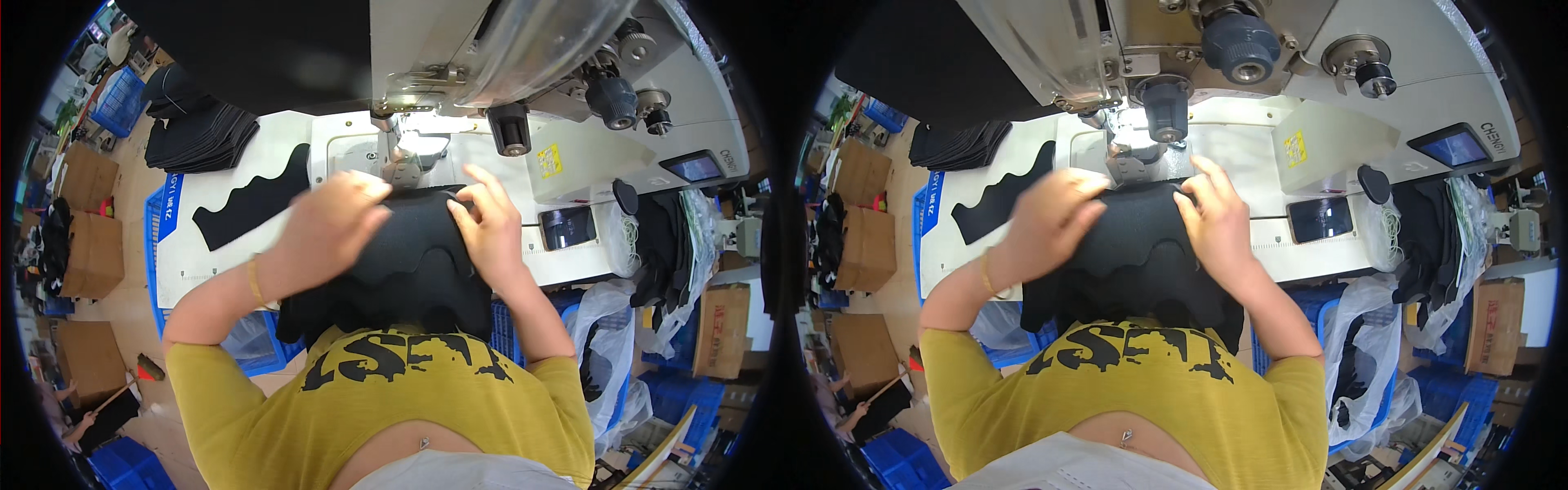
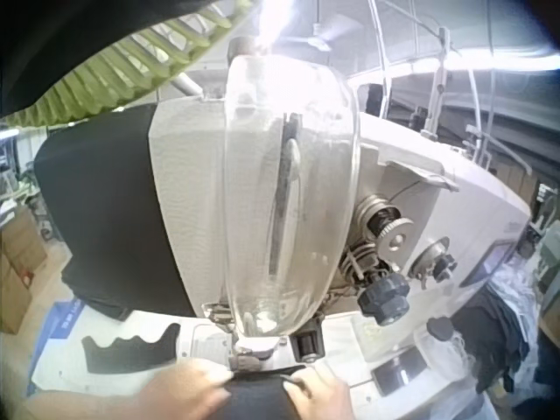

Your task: The person sews black fabric pieces together using an industrial sewing machine.

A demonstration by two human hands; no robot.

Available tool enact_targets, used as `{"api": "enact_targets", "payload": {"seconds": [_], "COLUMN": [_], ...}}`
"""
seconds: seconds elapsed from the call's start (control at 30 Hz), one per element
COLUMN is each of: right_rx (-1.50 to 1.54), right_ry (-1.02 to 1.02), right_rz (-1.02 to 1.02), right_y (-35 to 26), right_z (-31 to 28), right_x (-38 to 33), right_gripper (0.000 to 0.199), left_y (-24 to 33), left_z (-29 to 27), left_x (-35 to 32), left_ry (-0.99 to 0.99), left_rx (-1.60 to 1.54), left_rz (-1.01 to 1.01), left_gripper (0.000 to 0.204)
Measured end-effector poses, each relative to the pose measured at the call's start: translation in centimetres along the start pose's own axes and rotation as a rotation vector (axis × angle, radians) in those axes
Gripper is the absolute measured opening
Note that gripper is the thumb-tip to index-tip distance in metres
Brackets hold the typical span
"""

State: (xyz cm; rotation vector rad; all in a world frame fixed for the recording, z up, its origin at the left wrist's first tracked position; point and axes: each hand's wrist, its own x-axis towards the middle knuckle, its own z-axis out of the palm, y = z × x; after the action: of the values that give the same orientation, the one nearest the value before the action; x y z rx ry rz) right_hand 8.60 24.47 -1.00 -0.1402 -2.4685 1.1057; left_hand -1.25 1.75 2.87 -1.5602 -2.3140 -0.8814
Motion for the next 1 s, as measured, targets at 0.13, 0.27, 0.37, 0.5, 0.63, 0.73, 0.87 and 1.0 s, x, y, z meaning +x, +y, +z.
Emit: {"api": "enact_targets", "payload": {"seconds": [0.13,0.27,0.37,0.5,0.63,0.73,0.87,1.0], "right_rx": [0.015,0.394,0.235,0.402,0.593,0.676,0.738,0.753], "right_ry": [0.207,-0.122,-0.229,-0.198,-0.451,-0.229,-0.172,-0.162], "right_rz": [-0.393,-0.069,0.070,0.102,0.353,0.217,0.262,0.241], "right_y": [-3.0,-3.1,-0.3,-2.1,-5.5,-4.3,-4.1,-4.0], "right_z": [0.9,-0.3,-0.1,0.3,0.0,2.3,2.3,2.6], "right_x": [-2.0,-2.0,-1.5,-0.5,1.1,1.3,2.8,3.9], "right_gripper": [0.013,0.011,0.025,0.028,0.022,0.017,0.012,0.017], "left_y": [0.6,-0.1,-0.5,-4.2,-3.2,-3.6,-3.4,-3.7], "left_z": [4.4,3.8,-2.4,-9.3,-6.3,-4.5,-3.3,-2.8], "left_x": [0.5,-0.1,1.0,2.4,4.1,5.6,6.6,7.4], "left_ry": [0.006,0.118,-0.117,-0.298,-0.526,-0.489,-0.354,-0.129], "left_rx": [-0.132,-0.125,-0.741,-0.765,-0.481,-0.371,-0.442,-0.844], "left_rz": [0.048,0.189,-0.340,-0.541,-0.363,-0.312,-0.468,-0.645], "left_gripper": [0.038,0.032,0.017,0.029,0.025,0.021,0.020,0.019]}}
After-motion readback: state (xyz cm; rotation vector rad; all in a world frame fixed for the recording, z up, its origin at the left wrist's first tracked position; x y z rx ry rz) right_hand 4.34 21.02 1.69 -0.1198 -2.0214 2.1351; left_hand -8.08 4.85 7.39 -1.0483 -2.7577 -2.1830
